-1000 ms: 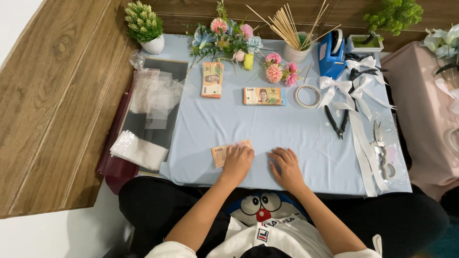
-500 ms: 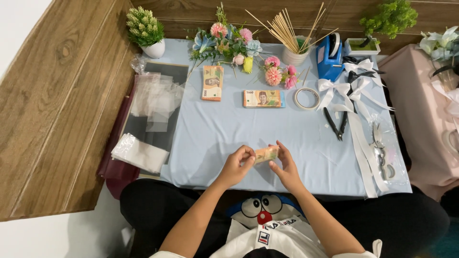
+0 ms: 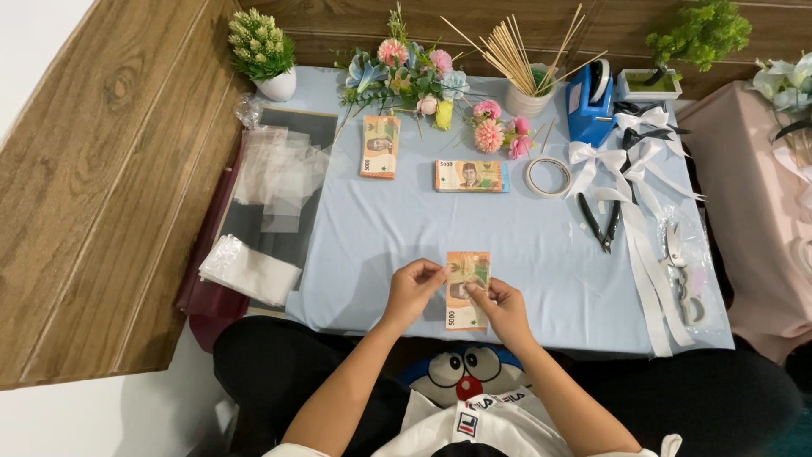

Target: The person puts currency bills into small plastic sleeves and seals them.

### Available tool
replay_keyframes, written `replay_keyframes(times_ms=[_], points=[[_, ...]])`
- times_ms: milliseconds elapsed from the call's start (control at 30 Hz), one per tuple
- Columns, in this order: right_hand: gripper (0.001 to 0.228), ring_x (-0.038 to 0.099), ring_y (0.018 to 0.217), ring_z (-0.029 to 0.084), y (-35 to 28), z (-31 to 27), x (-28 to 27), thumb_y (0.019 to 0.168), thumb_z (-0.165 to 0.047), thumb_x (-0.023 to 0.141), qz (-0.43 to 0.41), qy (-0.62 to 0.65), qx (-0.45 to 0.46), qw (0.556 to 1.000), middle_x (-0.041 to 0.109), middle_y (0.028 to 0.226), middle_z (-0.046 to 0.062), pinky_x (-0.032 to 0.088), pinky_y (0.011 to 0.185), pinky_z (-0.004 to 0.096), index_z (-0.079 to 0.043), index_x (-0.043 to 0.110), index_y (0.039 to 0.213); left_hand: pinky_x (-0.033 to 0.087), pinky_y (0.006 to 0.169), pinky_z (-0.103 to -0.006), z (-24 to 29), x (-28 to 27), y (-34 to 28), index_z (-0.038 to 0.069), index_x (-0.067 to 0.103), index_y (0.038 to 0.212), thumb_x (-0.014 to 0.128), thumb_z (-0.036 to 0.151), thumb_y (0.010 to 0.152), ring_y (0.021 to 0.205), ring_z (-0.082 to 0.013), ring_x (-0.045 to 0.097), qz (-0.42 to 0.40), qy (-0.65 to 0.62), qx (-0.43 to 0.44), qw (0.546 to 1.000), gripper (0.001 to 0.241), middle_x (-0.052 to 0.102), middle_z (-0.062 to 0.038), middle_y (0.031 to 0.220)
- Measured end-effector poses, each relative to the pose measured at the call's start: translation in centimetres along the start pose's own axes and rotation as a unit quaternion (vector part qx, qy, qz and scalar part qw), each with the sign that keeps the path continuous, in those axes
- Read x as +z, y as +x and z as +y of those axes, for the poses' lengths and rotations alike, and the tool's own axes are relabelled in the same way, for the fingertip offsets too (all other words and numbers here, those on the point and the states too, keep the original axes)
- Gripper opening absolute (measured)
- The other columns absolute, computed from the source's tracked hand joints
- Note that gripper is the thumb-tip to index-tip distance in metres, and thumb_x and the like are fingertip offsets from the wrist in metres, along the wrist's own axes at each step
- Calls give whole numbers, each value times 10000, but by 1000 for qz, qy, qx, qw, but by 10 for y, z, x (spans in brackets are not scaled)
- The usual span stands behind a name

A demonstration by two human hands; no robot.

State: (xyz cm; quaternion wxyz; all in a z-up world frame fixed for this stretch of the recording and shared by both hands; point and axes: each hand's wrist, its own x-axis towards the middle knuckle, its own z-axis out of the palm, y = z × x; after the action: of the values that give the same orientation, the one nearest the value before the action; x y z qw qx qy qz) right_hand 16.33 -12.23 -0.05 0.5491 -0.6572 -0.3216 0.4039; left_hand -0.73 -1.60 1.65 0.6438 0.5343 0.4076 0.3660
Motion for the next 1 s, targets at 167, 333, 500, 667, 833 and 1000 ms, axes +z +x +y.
replay_keyframes(times_ms=[167, 333, 500, 667, 833, 1000], points=[[211, 595, 519, 77, 3, -15, 3, 893, -209, 823, 16, 1, 9, 1000, 681, 541, 32, 501, 530, 205, -75, 735, 754, 590, 638, -220, -16, 3, 0, 53, 704, 1085, 820, 224, 886, 764, -93, 692, -66, -39, -42, 996, 287, 741, -81, 906], [278, 609, 597, 106, 26, 0, -11, 965, -303, 763, 5, -54, -18, 998, 679, 575, 45, 521, 573, 255, -88, 738, 790, 600, 595, -206, -33, 4, 4, 43, 713, 1055, 795, 136, 863, 723, -97, 701, -117, 22, -70, 990, 229, 766, -88, 921], [90, 712, 945, 290, 52, 0, -46, 997, -126, 690, 142, -287, -226, 920, 764, 933, 64, 526, 892, 406, -145, 757, 1055, 623, 738, -392, -76, -29, 44, 93, 648, 1224, 703, 175, 935, 881, -299, 747, 9, 168, 10, 986, 306, 751, -178, 1035], [95, 674, 962, 263, 66, 28, -58, 955, -113, 709, 190, -363, -257, 875, 705, 932, 25, 487, 905, 377, -156, 749, 1028, 604, 771, -475, -50, -62, 71, 79, 606, 1319, 660, 162, 946, 927, -392, 733, 101, 241, 34, 965, 386, 753, -204, 1058], [96, 659, 962, 243, 68, 36, -59, 901, -149, 731, 194, -397, -265, 857, 689, 917, 9, 483, 896, 360, -189, 752, 985, 608, 766, -429, -53, -88, 110, 153, 633, 1335, 672, 216, 949, 918, -324, 738, 161, 247, 14, 955, 393, 767, -129, 1055], [65, 641, 972, 235, 70, 38, -58, 903, -169, 731, 194, -411, -246, 856, 668, 913, -2, 474, 884, 355, -201, 747, 958, 604, 785, -449, -30, -107, 166, 152, 642, 1347, 681, 188, 934, 944, -342, 728, 201, 293, 66, 932, 416, 766, -132, 1038]])
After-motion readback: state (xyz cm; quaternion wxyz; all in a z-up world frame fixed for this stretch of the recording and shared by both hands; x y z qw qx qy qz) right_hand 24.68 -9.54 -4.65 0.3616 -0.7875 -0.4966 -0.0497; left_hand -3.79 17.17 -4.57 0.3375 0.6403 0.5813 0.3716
